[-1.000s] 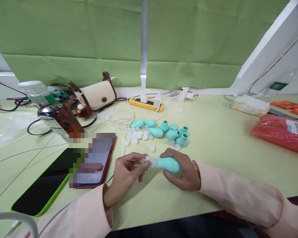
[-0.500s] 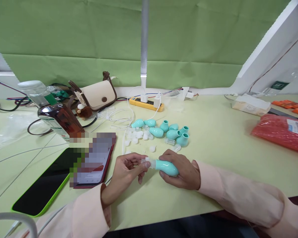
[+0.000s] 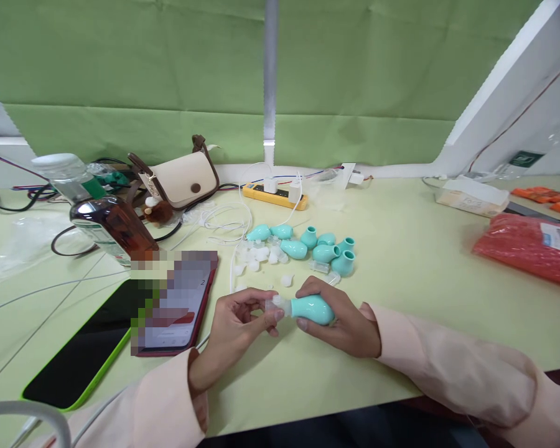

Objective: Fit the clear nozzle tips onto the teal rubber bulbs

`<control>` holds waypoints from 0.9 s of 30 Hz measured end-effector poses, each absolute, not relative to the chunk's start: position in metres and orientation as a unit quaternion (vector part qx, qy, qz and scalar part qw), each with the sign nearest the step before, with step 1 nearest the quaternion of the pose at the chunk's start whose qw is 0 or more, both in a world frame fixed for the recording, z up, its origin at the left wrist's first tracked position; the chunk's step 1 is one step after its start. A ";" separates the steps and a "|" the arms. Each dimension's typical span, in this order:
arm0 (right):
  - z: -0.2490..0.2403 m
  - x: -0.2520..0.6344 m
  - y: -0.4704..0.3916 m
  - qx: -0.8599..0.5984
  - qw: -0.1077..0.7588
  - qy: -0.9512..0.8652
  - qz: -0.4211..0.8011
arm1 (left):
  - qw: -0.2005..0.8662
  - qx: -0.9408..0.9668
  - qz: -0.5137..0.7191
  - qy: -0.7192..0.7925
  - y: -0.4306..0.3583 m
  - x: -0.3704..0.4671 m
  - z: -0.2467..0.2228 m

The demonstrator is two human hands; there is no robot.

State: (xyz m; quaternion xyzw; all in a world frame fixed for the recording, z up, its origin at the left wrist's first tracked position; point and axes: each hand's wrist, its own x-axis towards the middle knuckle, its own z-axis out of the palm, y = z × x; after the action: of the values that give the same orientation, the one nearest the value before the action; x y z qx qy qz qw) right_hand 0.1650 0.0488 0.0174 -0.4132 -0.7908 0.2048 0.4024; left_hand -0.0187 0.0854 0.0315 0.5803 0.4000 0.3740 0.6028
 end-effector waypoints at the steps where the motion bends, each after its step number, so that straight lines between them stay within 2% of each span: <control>1: 0.018 0.164 0.048 -0.421 0.402 -0.784 0.216 | 0.599 0.585 0.374 0.399 0.086 -0.019 0.031; 11: 0.024 0.158 0.043 -0.483 0.399 -0.715 0.311 | 0.587 0.593 0.405 0.374 0.084 -0.019 0.027; 16: 0.022 0.158 0.044 -0.457 0.405 -0.652 0.450 | 0.590 0.597 0.416 0.350 0.085 -0.021 0.023; 20: 0.023 0.159 0.044 -0.430 0.385 -0.588 0.567 | 0.599 0.597 0.418 0.332 0.085 -0.022 0.024; 27: 0.033 0.166 0.049 -0.409 0.326 -0.571 0.632 | 0.575 0.629 0.418 0.316 0.084 -0.024 0.023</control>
State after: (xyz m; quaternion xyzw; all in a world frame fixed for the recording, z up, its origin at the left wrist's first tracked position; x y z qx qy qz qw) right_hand 0.1656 0.0495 0.0331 -0.4094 -0.5715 0.6322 0.3258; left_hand -0.0244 0.0844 0.0229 0.6287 0.3160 0.4177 0.5748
